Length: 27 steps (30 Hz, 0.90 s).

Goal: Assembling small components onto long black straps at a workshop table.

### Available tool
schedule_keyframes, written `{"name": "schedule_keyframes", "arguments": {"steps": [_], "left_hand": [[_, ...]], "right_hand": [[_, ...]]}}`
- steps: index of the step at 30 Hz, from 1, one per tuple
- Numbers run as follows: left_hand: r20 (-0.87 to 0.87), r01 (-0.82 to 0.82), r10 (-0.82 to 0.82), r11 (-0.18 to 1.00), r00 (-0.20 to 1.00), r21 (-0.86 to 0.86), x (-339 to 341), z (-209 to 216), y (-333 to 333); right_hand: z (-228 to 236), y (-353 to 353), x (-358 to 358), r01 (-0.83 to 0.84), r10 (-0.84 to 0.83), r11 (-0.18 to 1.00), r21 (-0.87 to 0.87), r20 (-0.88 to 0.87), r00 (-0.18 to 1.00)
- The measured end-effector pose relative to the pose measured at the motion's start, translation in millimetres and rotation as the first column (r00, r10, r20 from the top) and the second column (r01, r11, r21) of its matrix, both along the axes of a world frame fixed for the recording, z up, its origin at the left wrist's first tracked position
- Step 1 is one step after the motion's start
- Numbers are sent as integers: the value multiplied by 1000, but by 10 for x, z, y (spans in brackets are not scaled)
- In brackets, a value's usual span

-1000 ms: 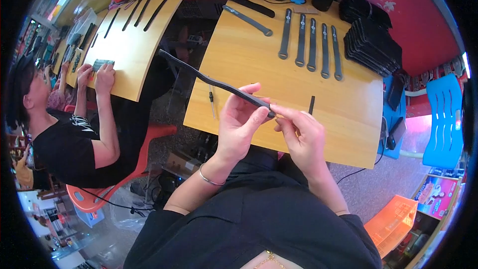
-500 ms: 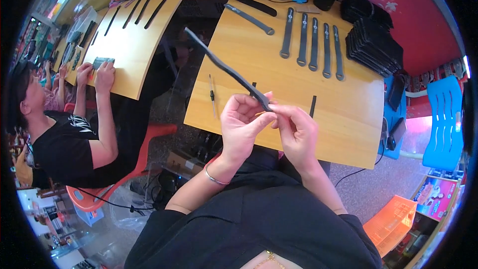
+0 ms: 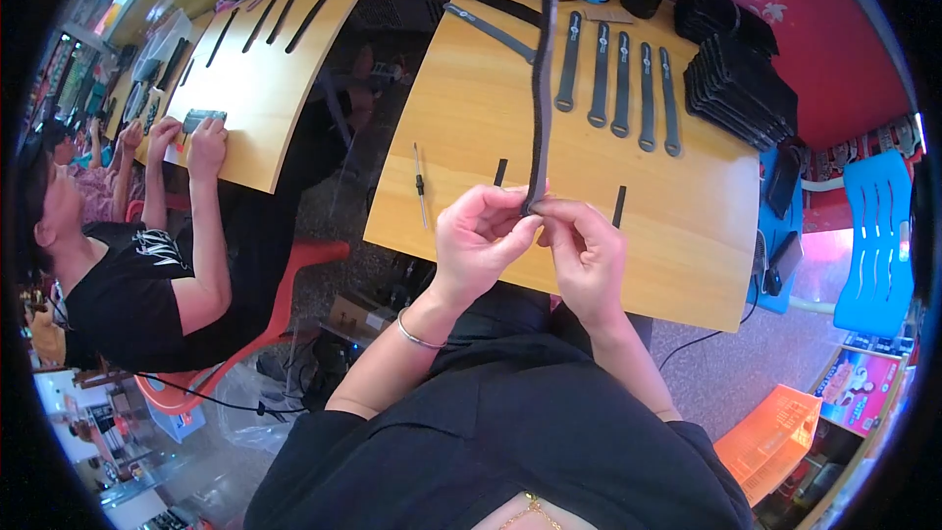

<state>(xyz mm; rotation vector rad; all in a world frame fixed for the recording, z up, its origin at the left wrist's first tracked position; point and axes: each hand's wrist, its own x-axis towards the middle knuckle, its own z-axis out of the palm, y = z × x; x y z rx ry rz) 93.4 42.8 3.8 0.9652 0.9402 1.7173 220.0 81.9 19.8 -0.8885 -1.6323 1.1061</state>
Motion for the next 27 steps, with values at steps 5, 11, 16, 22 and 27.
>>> {"name": "schedule_keyframes", "arguments": {"steps": [5, 11, 16, 22, 27], "left_hand": [[2, 79, -79, 997, 997, -15, -96, -21, 38], [14, 159, -158, 987, 987, -14, -167, -73, 71], [-154, 42, -59, 993, 986, -109, -151, -34, 78], [-658, -139, 112, 990, 744, 12, -73, 25, 99], [-706, -58, 115, 993, 699, 105, -112, -55, 164]], "right_hand": [[-4, -2, 15, -47, 45, 999, 27, 67, 997], [-22, 2, -38, 7, -9, 999, 46, 50, 999], [1, 25, 1, 23, -43, 992, 125, 163, 986], [-74, 39, 17, 48, -70, 991, 122, 180, 981], [-129, 38, 8, 84, -90, 995, 60, 115, 989]]}}
